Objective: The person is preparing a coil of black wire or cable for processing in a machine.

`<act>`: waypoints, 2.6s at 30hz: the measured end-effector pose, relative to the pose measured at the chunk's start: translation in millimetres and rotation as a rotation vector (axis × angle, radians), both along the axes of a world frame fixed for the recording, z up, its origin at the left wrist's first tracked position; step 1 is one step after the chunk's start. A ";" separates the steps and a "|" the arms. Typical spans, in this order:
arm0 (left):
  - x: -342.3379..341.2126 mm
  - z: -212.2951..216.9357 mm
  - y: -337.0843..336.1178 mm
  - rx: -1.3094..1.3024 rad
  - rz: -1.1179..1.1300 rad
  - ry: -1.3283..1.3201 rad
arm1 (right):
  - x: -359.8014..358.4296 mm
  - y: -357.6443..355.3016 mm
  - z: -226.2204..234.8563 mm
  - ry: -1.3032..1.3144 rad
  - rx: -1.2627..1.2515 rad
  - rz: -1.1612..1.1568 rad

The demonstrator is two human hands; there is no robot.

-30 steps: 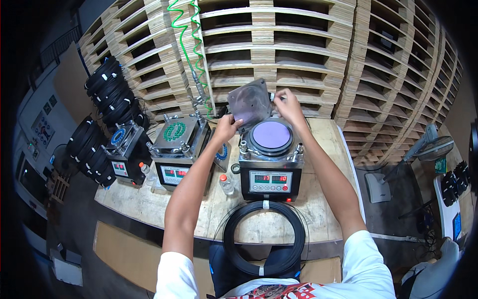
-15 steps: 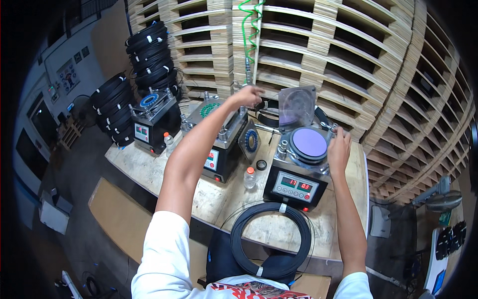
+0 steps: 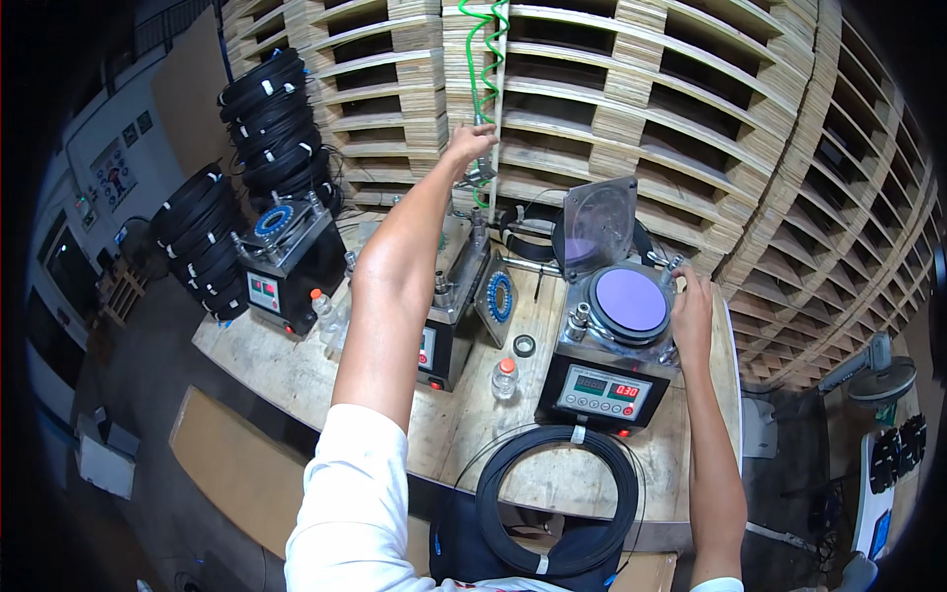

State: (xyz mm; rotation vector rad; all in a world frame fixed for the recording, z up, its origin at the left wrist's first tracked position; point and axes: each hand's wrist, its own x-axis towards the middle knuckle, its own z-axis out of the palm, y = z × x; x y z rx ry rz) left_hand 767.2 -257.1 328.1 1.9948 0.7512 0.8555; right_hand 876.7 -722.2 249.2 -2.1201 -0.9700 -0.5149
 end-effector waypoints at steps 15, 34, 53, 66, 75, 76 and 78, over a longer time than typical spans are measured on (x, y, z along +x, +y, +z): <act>-54.1 52.5 -58.9 -0.068 -0.134 -0.240 | 7.5 3.8 -12.7 0.017 0.114 0.125; -108.5 93.1 -355.7 -0.039 -0.839 -0.139 | -67.8 -24.6 143.9 0.751 -0.186 0.934; -88.9 -38.0 -326.7 0.096 -0.017 -0.627 | -20.6 -23.8 46.1 0.748 0.423 0.573; -81.6 -58.0 -312.1 0.123 0.071 -0.572 | -49.9 -7.8 45.1 0.978 0.364 0.693; -63.6 -83.3 -292.7 -0.056 0.039 -0.601 | -31.3 34.9 17.7 0.617 0.640 0.606; -57.5 -90.8 -286.0 -0.053 0.038 -0.602 | -31.4 38.6 15.8 0.616 0.642 0.607; -50.6 -101.7 -273.3 -0.189 0.171 -0.600 | -37.3 43.4 12.9 0.687 0.533 0.658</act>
